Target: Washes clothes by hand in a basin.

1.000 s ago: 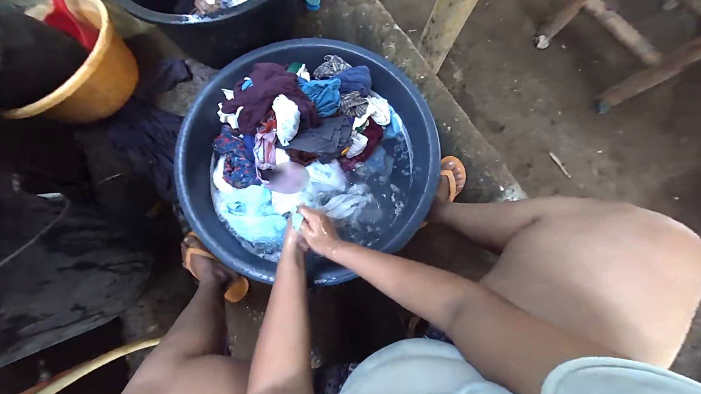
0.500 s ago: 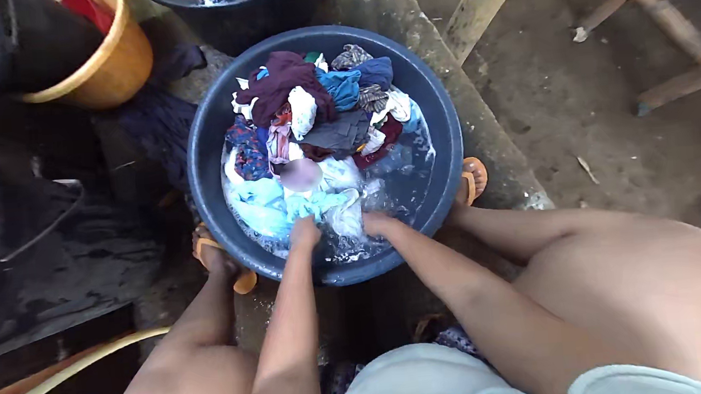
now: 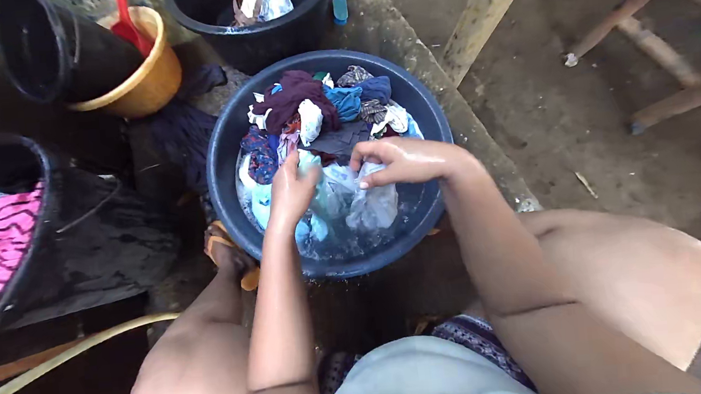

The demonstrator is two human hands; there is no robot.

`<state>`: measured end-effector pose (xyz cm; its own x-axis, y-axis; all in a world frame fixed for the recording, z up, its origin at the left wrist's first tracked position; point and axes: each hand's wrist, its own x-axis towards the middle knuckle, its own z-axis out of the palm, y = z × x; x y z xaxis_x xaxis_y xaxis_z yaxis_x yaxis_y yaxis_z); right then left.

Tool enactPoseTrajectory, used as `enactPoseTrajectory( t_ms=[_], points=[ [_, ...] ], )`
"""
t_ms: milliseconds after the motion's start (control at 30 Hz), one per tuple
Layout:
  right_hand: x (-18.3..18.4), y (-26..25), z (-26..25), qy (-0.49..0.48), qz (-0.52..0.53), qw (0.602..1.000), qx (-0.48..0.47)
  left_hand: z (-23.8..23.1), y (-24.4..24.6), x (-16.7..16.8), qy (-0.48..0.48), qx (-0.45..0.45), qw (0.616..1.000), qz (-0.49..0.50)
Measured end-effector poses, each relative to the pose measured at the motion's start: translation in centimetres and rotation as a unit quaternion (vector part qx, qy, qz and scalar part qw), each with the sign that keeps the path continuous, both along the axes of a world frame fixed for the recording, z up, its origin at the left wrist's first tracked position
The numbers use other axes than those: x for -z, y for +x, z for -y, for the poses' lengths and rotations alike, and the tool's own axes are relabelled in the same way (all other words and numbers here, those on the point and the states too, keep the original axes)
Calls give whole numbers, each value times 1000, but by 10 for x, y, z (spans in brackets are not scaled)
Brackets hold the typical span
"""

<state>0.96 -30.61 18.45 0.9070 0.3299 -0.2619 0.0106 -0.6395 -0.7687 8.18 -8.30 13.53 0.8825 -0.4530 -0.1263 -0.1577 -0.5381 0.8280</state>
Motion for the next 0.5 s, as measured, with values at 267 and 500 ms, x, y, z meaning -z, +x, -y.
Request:
enactPoseTrajectory(
  t_ms=[267,500],
  points=[
    [41,10,-28,-30,91,991,92,33,-30,6,-83,132,983,-94],
    [239,11,-42,-140,-179,956,183,33,-9,80,186,219,946,-152]
  ],
)
